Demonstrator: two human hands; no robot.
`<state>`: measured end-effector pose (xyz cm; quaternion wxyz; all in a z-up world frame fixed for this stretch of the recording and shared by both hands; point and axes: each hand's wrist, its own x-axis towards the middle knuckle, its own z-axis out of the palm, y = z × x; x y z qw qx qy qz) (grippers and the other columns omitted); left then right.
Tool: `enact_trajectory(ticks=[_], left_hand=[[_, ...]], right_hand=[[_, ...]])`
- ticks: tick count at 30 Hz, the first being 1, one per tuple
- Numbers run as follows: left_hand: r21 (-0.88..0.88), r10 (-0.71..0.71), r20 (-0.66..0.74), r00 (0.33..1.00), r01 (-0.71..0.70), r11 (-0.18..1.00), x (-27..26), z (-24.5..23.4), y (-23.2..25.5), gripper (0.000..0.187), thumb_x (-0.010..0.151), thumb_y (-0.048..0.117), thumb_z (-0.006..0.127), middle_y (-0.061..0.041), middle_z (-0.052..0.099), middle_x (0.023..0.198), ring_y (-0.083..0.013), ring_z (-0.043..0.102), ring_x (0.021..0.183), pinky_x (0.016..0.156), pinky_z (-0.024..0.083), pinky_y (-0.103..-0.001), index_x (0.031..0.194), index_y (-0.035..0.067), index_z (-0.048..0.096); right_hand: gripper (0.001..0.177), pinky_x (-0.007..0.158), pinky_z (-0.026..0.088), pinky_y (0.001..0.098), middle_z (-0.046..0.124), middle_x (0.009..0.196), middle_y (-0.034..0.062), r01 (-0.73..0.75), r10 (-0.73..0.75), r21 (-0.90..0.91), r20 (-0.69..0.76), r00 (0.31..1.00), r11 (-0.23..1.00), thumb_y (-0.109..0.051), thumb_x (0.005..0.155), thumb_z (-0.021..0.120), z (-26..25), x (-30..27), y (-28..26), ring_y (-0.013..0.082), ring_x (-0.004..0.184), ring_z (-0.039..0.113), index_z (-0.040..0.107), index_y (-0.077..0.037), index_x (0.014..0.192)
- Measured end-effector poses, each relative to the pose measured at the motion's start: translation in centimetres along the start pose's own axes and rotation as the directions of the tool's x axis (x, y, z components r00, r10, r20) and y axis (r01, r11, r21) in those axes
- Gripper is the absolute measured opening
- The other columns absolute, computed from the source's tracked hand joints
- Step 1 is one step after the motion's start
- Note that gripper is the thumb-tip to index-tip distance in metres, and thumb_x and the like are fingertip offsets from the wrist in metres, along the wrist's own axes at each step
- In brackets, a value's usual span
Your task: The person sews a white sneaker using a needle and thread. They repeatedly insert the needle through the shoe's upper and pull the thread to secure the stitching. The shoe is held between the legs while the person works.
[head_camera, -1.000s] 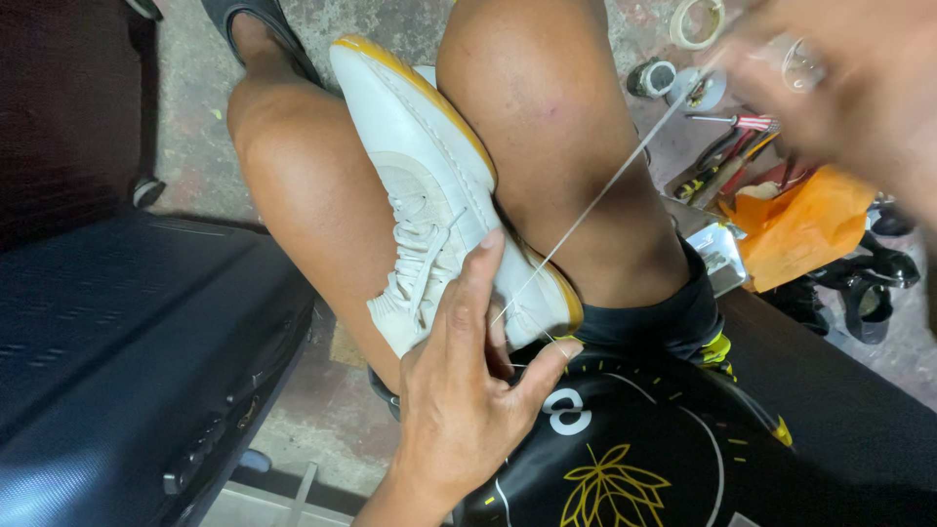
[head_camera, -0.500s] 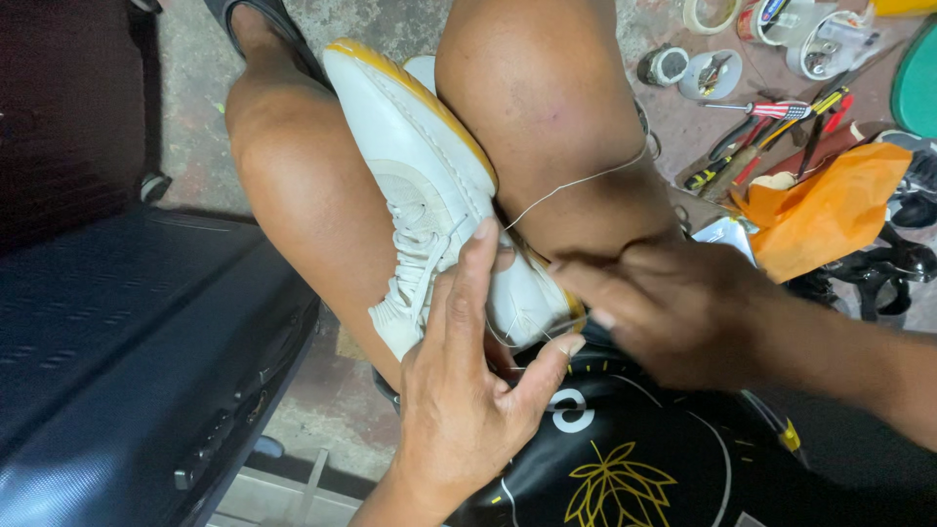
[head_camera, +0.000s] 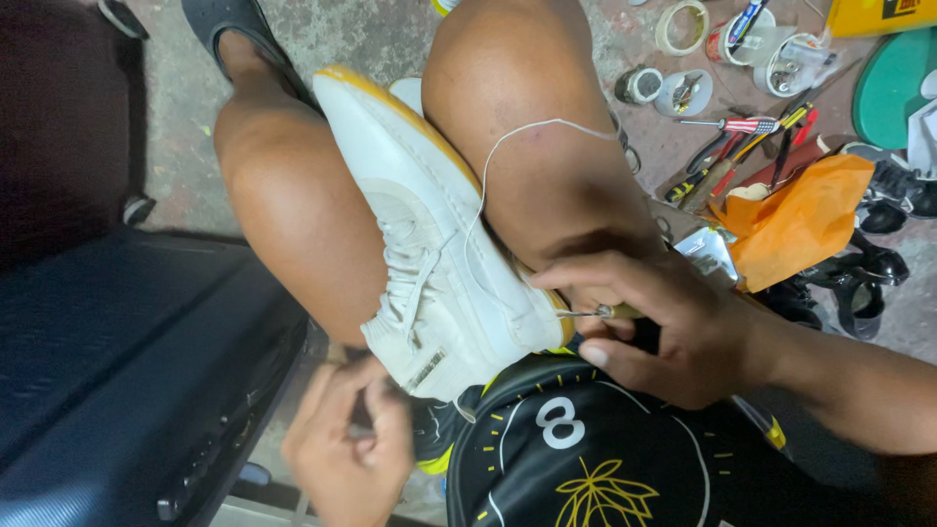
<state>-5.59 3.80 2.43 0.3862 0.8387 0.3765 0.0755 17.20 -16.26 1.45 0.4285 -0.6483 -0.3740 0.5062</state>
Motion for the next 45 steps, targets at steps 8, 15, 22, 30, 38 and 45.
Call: enact_trajectory(ticks=[8,15,22,30,38,45], left_hand=[[-0.234,-0.094,0.062,0.994,0.106,0.967,-0.3,2.5,-1.0,0.02,0.072,0.004,0.081,-0.005,0.059,0.059,-0.0208,0.058,0.048,0.052,0.048,-0.03,0.073,0.004,0.061],[0.086,0.06,0.36,0.931,-0.097,0.992,1.2,2.3,-1.0,0.013,0.077,0.013,0.075,-0.019,0.069,0.072,-0.0415,0.066,0.068,0.06,0.05,-0.05,0.079,0.003,0.068],[-0.002,0.137,0.422,0.896,-0.15,0.989,2.9,1.8,-0.7,0.011,0.08,0.014,0.07,-0.022,0.068,0.075,-0.0443,0.066,0.073,0.065,0.05,-0.051,0.081,0.003,0.07],[-0.157,-0.174,0.16,0.972,0.199,0.967,-0.9,1.4,-2.7,0.029,0.087,0.011,0.075,-0.012,0.052,0.057,-0.0191,0.048,0.053,0.053,0.045,-0.035,0.071,-0.001,0.055],[-0.89,-0.269,0.073,0.96,0.185,0.416,-3.1,2.6,-4.9,0.028,0.102,0.018,0.061,-0.012,0.063,0.09,-0.0123,0.061,0.068,0.058,0.049,-0.027,0.079,0.003,0.056],[-0.068,0.008,-0.053,0.999,-0.011,0.998,-1.6,0.6,-2.4,0.009,0.094,0.011,0.07,-0.006,0.059,0.084,-0.0178,0.059,0.073,0.066,0.045,-0.033,0.101,0.005,0.071]], right_hand=[[0.073,0.061,0.056,0.0365,0.071,0.085,0.0048,-0.155,0.162,-0.469,-0.025,0.986,0.87,-0.018,0.077,0.076,-1.0,0.9,-0.1,0.0187,0.066,0.071,0.051,-0.018,0.146],[0.07,0.065,0.059,0.0355,0.07,0.105,0.004,-0.108,0.192,-0.758,0.023,0.981,0.643,-0.023,0.087,0.071,-4.9,1.2,-3.1,0.022,0.077,0.07,0.047,-0.033,0.152],[0.049,0.081,0.061,0.0364,0.064,0.128,0.0116,0.309,-0.493,-0.824,0.042,0.869,0.475,-0.008,0.086,0.069,-3.7,7.4,-3.5,0.027,0.109,0.07,0.058,-0.009,0.134],[0.024,0.063,0.053,0.0389,0.064,0.086,0.0007,0.135,-0.154,-0.873,0.07,0.986,0.469,-0.039,0.091,0.073,-2.8,6.2,-0.4,0.0211,0.075,0.068,0.066,-0.016,0.09],[0.022,0.061,0.048,0.0391,0.06,0.084,0.0054,0.243,-0.308,-0.685,0.029,0.951,0.686,-0.019,0.088,0.079,-5.2,5.2,-1.8,0.0246,0.073,0.063,0.061,-0.007,0.093],[0.012,0.062,0.051,0.025,0.069,0.104,0.0044,0.111,-0.107,-0.29,0.03,0.994,0.95,-0.007,0.093,0.068,-5.1,3.4,-1.4,0.0087,0.075,0.065,0.057,-0.007,0.09]])
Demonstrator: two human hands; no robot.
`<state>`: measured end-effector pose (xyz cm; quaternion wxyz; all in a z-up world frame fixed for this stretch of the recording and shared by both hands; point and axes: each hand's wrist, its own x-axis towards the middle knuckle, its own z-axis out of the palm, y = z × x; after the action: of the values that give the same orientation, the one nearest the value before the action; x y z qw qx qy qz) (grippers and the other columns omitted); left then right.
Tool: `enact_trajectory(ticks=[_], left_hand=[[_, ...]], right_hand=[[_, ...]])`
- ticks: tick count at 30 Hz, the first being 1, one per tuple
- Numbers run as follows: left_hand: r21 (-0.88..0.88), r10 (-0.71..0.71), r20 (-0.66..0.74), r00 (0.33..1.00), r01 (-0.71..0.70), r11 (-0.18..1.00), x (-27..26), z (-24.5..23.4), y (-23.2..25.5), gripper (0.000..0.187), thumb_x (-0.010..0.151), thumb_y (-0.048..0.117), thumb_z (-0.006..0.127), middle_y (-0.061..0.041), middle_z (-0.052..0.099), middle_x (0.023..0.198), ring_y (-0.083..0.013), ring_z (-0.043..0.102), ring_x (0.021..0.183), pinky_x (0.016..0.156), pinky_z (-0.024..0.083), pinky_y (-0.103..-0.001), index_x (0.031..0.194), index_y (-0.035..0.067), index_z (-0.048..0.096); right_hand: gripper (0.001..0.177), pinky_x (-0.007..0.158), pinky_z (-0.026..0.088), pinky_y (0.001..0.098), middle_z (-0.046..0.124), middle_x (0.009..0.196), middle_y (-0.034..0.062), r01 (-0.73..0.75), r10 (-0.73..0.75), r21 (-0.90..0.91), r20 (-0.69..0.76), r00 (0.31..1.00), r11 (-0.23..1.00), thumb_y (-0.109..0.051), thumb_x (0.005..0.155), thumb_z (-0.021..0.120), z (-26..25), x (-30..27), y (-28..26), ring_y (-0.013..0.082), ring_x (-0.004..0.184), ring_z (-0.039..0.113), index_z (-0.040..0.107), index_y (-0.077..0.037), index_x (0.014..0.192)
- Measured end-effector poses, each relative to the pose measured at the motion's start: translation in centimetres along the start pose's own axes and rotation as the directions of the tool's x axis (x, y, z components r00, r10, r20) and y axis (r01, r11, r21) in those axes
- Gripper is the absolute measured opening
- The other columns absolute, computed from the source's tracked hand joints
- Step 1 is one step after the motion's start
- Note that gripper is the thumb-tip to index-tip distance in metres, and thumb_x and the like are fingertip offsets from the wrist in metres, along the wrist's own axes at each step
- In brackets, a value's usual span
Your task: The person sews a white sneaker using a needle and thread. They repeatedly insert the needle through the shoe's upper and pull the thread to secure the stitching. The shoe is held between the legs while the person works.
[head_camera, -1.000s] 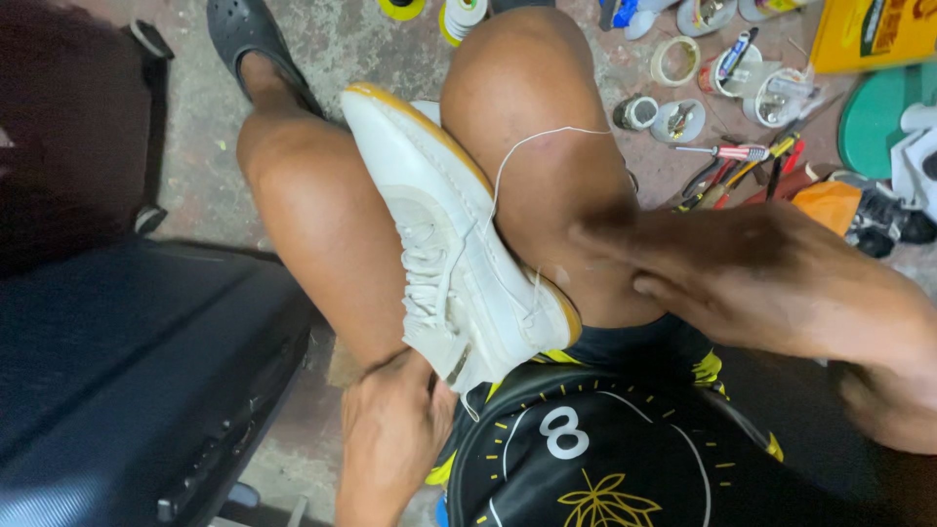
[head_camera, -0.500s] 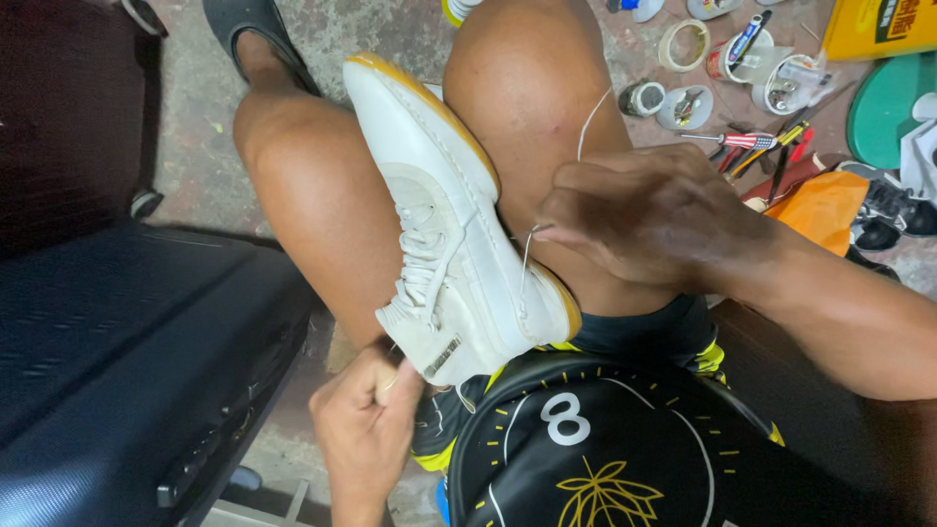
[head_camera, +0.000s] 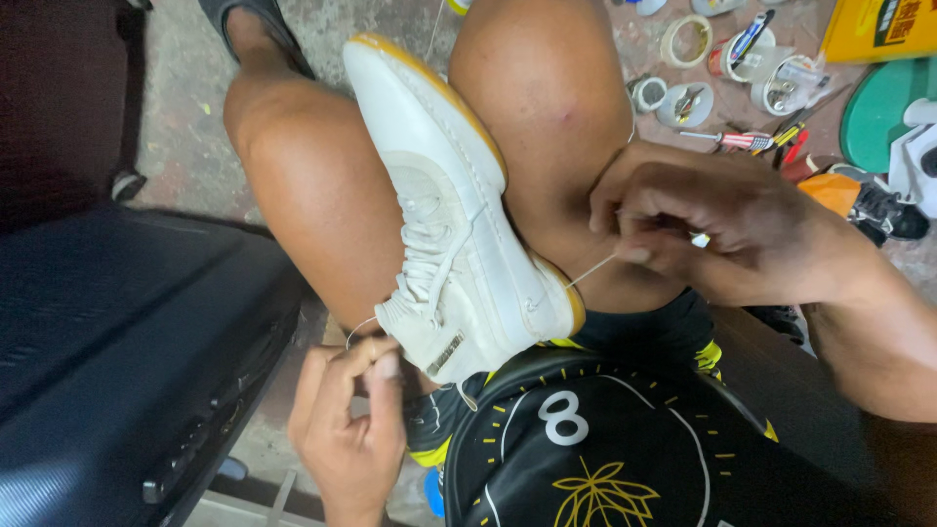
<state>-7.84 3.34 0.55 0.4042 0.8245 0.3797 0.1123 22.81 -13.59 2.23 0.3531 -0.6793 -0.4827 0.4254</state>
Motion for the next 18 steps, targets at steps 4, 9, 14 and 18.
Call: enact_trajectory(ticks=[4,9,14,18], left_hand=[[0.288,0.16,0.012,0.987,-0.157,0.945,1.0,-0.7,0.6,0.025,0.077,0.016,0.085,-0.009,0.056,0.081,-0.0281,0.057,0.075,0.067,0.045,-0.038,0.094,0.004,0.07],[0.086,0.048,0.045,0.998,-0.052,0.995,1.6,-0.8,-0.8,0.035,0.067,0.01,0.088,-0.007,0.049,0.072,-0.0232,0.049,0.066,0.061,0.038,-0.035,0.07,0.003,0.054],[-0.358,-0.128,0.092,0.988,0.153,0.921,1.0,0.9,-2.4,0.046,0.077,-0.006,0.08,-0.001,0.042,0.073,-0.0082,0.036,0.063,0.057,0.028,-0.026,0.065,0.004,0.036],[-0.447,-0.109,0.11,0.988,0.147,0.882,0.6,1.3,-3.3,0.046,0.08,-0.004,0.079,0.001,0.039,0.07,-0.0076,0.035,0.064,0.059,0.025,-0.026,0.065,0.005,0.037]], right_hand=[[0.022,0.086,0.053,0.0335,0.068,0.112,0.0111,0.092,-0.083,0.355,-0.042,0.996,0.93,-0.014,0.103,0.06,0.8,-0.3,0.6,0.0189,0.099,0.066,0.049,-0.009,0.085],[0.033,0.099,0.06,0.0421,0.071,0.105,0.0139,0.083,-0.086,0.708,-0.032,0.996,0.701,-0.029,0.113,0.059,3.4,-0.9,1.4,0.0264,0.106,0.072,0.049,-0.008,0.089],[0.034,0.079,0.059,0.0318,0.061,0.08,0.0016,0.001,-0.11,0.825,0.074,0.991,0.566,-0.033,0.114,0.055,5.0,0.4,1.4,0.0228,0.09,0.076,0.045,-0.009,0.093],[0.032,0.064,0.05,0.0284,0.053,0.072,-0.0002,-0.091,-0.028,0.782,0.138,0.99,0.616,-0.03,0.111,0.057,5.2,1.2,0.8,0.0142,0.067,0.058,0.046,-0.008,0.09]])
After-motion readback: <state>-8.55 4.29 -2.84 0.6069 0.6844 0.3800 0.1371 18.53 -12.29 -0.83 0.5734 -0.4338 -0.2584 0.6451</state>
